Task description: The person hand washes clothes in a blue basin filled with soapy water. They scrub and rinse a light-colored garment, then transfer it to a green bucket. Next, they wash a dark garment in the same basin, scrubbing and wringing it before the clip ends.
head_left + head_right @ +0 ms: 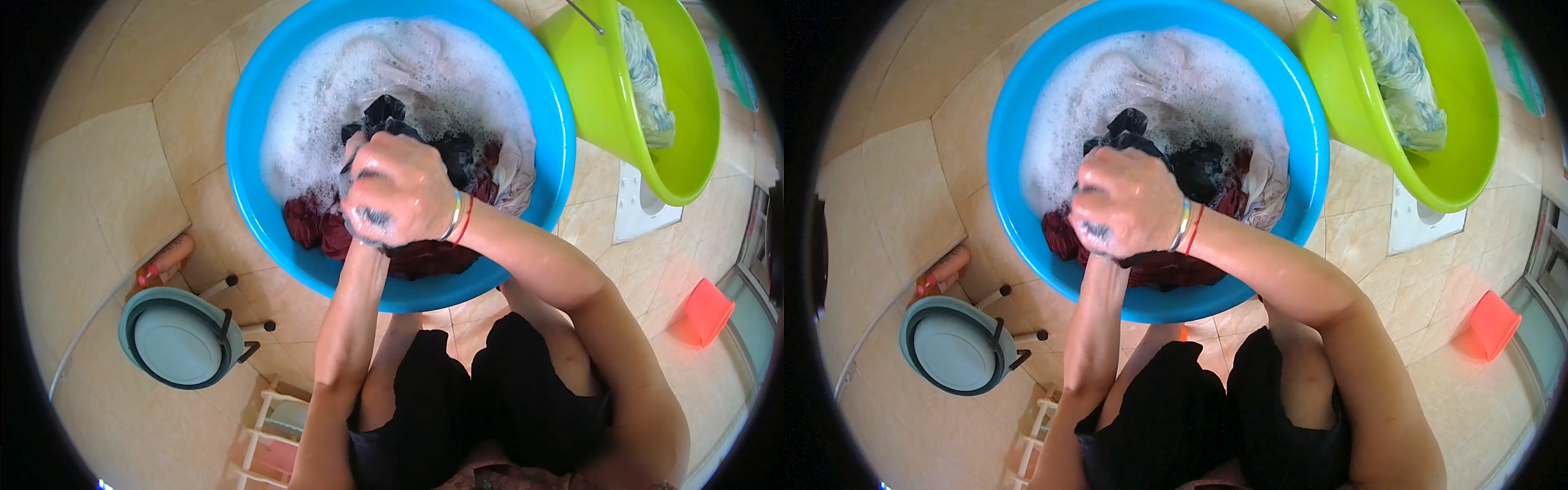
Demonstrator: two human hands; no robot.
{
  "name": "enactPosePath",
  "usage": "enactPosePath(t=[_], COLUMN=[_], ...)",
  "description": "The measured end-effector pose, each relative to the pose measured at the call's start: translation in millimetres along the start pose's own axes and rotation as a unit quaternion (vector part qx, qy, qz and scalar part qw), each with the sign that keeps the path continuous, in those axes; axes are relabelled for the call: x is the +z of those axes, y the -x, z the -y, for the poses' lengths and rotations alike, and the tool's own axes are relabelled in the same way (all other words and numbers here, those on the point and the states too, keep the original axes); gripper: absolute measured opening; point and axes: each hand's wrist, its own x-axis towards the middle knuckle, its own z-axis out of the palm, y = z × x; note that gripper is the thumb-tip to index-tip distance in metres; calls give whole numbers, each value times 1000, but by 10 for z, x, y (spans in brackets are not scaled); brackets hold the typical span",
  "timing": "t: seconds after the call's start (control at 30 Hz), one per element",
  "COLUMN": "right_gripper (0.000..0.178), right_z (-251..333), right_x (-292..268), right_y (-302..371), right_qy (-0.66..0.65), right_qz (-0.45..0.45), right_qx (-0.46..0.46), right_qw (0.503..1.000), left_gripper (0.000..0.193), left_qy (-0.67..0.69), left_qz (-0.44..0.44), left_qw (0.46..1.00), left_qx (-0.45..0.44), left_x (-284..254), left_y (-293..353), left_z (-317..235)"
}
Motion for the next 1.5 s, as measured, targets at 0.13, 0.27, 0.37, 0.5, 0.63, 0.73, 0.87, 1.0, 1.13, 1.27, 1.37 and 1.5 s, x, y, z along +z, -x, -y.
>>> enactPosePath(t=[0.13, 0.27, 0.37, 0.5, 0.63, 0.73, 0.87, 1.0, 1.13, 1.27, 1.37, 1.5], right_gripper=[13, 16, 22, 36, 50, 44, 37, 25, 20, 11, 14, 18], right_z=[-640, -942, -1225, -1176, -947, -1230, -1389, -1002, -64, 422, 549, 515], right_x=[-194, -272, -337, -503, -437, -297, -243, -250, -150, -98, 26, 125], right_y=[183, 395, 577, 739, 654, 805, 612, 727, 285, 226, 146, 77], right_qy=[44, 127, 221, 178, 221, 219, 154, 174, 36, 9, 2, 13], right_qz=[-21, 42, 10, -4, 250, 281, 319, 41, 133, 213, 198, 142], right_qx=[165, 234, 248, 311, 285, 390, 522, 269, 104, -36, -57, -41], right_qw=[985, 963, 943, 934, 898, 849, 776, 946, 985, 976, 978, 989], left_gripper=[28, 25, 27, 62, 66, 64, 67, 63, 45, 40, 39, 39], left_qy=[-68, -125, -151, -271, -537, -572, -457, -130, 69, 61, 105, 122], left_qz=[-56, -121, -117, -79, -35, -62, -45, 74, 146, 31, 48, 48], left_qw=[994, 984, 980, 956, 820, 805, 884, 983, 961, 968, 964, 969], left_qx=[58, 47, 49, 73, 197, 144, 84, -109, -223, -243, -241, -209], left_x=[587, 628, 481, 366, -105, -157, -165, 171, -65, 49, -68, -91], left_y=[277, 212, 130, 25, -282, -464, -549, -220, -254, -96, -51, 56], left_z=[-211, -267, -280, -372, -139, -59, 9, -248, -462, -501, -435, -417])
